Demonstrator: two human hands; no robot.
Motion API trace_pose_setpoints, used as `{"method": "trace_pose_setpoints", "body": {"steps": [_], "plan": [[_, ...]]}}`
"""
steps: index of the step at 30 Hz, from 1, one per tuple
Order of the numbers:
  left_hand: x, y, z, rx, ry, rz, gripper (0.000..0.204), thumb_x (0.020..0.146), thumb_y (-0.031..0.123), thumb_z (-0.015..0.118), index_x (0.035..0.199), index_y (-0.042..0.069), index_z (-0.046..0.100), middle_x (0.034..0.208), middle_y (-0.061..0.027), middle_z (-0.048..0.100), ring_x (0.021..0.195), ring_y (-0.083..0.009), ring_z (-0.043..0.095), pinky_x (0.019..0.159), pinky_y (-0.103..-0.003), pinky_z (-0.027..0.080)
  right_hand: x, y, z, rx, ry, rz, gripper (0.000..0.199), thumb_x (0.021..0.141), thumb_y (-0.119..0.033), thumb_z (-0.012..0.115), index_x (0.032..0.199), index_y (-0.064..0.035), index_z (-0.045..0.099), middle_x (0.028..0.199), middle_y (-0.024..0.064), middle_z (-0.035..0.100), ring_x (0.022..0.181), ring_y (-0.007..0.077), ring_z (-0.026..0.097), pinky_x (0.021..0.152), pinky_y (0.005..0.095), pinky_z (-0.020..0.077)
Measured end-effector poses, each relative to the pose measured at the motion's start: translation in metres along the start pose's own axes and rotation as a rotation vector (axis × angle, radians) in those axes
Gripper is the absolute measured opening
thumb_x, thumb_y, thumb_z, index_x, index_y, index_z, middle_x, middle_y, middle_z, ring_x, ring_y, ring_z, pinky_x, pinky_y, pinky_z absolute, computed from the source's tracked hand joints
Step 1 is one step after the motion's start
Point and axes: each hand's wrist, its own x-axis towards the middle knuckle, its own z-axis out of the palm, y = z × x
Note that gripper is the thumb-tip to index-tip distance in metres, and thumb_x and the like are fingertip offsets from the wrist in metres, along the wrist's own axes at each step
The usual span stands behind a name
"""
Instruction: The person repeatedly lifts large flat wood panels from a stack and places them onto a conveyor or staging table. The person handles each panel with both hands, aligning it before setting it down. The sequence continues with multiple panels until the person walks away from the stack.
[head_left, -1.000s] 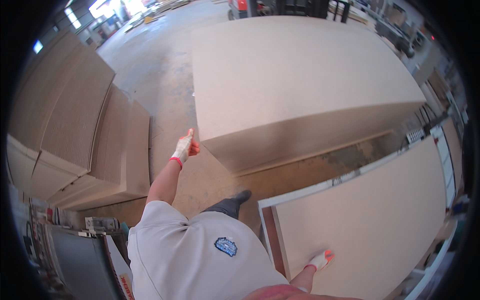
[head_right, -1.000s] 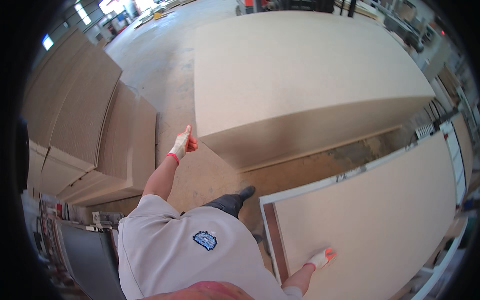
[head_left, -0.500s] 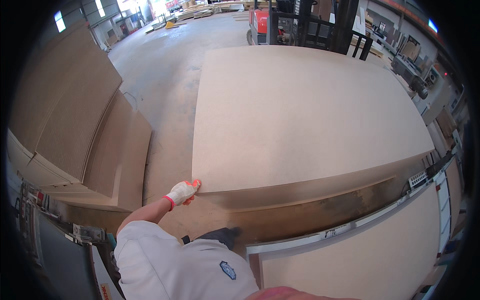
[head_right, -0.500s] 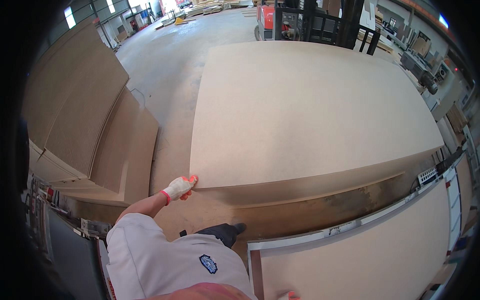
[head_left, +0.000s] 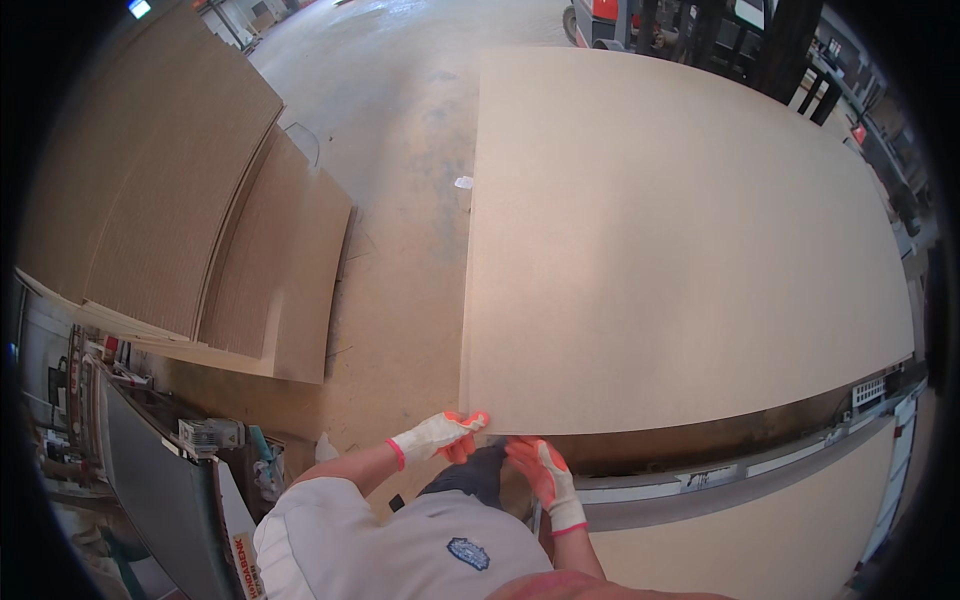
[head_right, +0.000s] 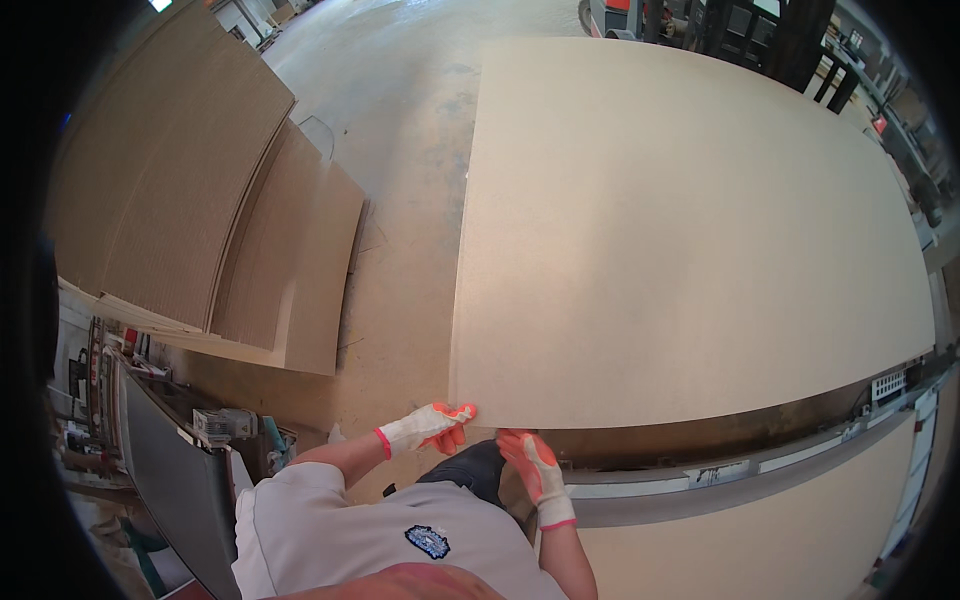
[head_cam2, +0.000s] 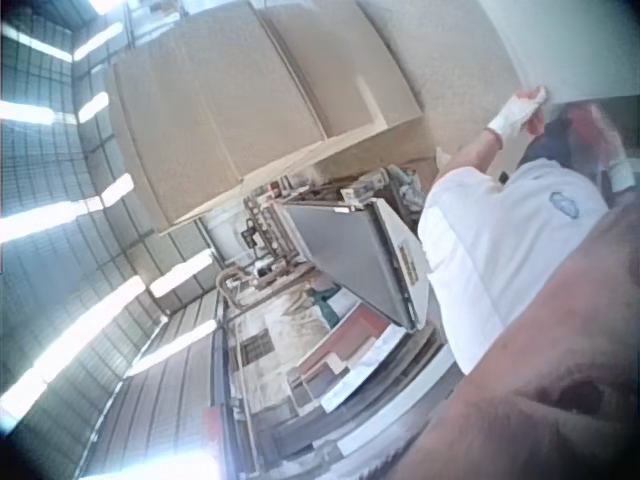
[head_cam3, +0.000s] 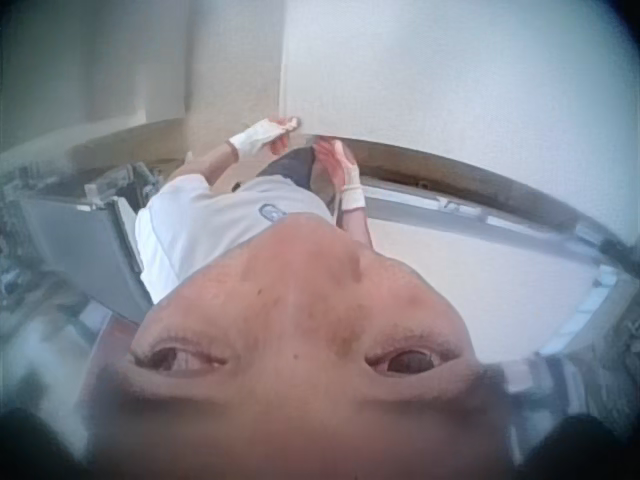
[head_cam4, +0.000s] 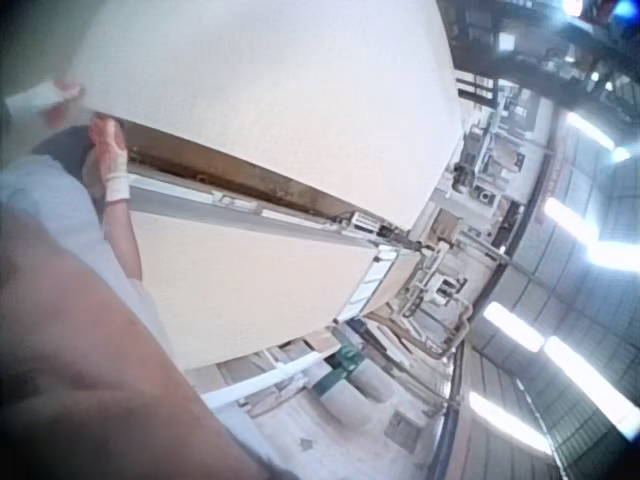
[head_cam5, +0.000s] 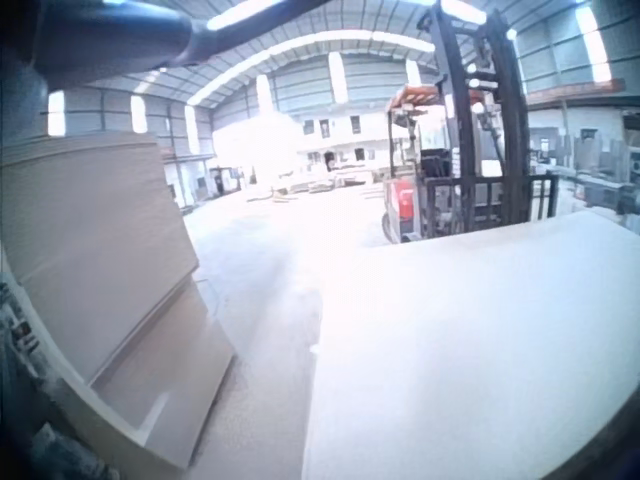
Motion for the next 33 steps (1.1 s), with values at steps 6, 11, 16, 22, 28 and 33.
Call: {"method": "trace_pose_setpoints", "body": {"steps": [6, 11, 16, 22, 28, 33], "plan": [[0.032, -0.028, 0.009, -0.332, -0.166, 0.331, 0.065, 0.100, 0.064, 0.062, 0.100, 0.001, 0.073, 0.078, -0.0127, 0.073, 0.059, -0.0231, 0.069, 0.060, -0.039, 0.059, 0.057, -0.002, 0.059, 0.186, 0.013, 0.089, 0.052, 0.104, -0.039, 0.066, 0.140, -0.0015, 0.057, 0.135, 0.0186, 0.067, 0.128, 0.0370, 0.063, 0.112, 0.0545, 0.0463], [0.024, -0.023, 0.024, -0.428, -0.080, 0.406, 0.061, 0.101, 0.060, 0.064, 0.097, 0.000, 0.073, 0.074, -0.0133, 0.072, 0.049, -0.0233, 0.062, 0.054, -0.043, 0.060, 0.051, 0.004, 0.067, 0.061, 0.183, -0.002, 0.052, 0.104, -0.038, 0.067, 0.139, -0.0018, 0.058, 0.130, 0.0187, 0.070, 0.118, 0.0344, 0.069, 0.105, 0.0504, 0.0525], [-0.036, -0.035, 0.054, -0.356, -0.162, 0.451, 0.060, 0.101, 0.059, 0.064, 0.096, 0.000, 0.072, 0.072, -0.0113, 0.071, 0.050, -0.0210, 0.062, 0.054, -0.038, 0.056, -0.008, 0.014, 0.073, 0.005, 0.127, -0.228, 0.050, 0.104, -0.037, 0.066, 0.138, -0.0008, 0.059, 0.127, 0.0184, 0.071, 0.111, 0.0338, 0.072, 0.098, 0.0484, 0.0575], [-0.080, -0.100, 0.124, 0.902, -0.375, 0.529, 0.059, 0.096, 0.066, 0.060, 0.095, 0.009, 0.075, 0.084, -0.0044, 0.075, 0.074, -0.0200, 0.069, 0.068, -0.040, 0.053, -0.162, 0.101, -0.006, 0.129, 0.382, -0.413, 0.057, 0.101, -0.042, 0.069, 0.145, -0.0081, 0.056, 0.142, 0.0094, 0.064, 0.129, 0.0305, 0.063, 0.109, 0.0492, 0.0525], [-0.051, -0.149, 0.089, 0.352, -0.165, 0.389, 0.060, 0.098, 0.066, 0.061, 0.111, 0.008, 0.073, 0.089, -0.0072, 0.075, 0.081, -0.0169, 0.070, 0.073, -0.033, 0.054, -0.367, 0.198, -0.115, 0.116, 0.646, -0.871, 0.053, 0.104, -0.037, 0.064, 0.145, -0.0027, 0.057, 0.143, 0.0123, 0.062, 0.129, 0.0318, 0.060, 0.112, 0.0484, 0.0485], [-0.048, -0.132, 0.033, -0.370, -0.086, 0.309, 0.075, 0.101, 0.070, 0.052, 0.138, 0.005, 0.056, 0.132, -0.0188, 0.068, 0.116, -0.0321, 0.068, 0.101, -0.050, 0.055, -0.541, 0.250, -0.206, -0.092, 1.409, -0.882, 0.063, 0.108, -0.037, 0.057, 0.156, 0.0008, 0.044, 0.158, 0.0118, 0.049, 0.145, 0.0244, 0.047, 0.124, 0.0410, 0.0343]]}}
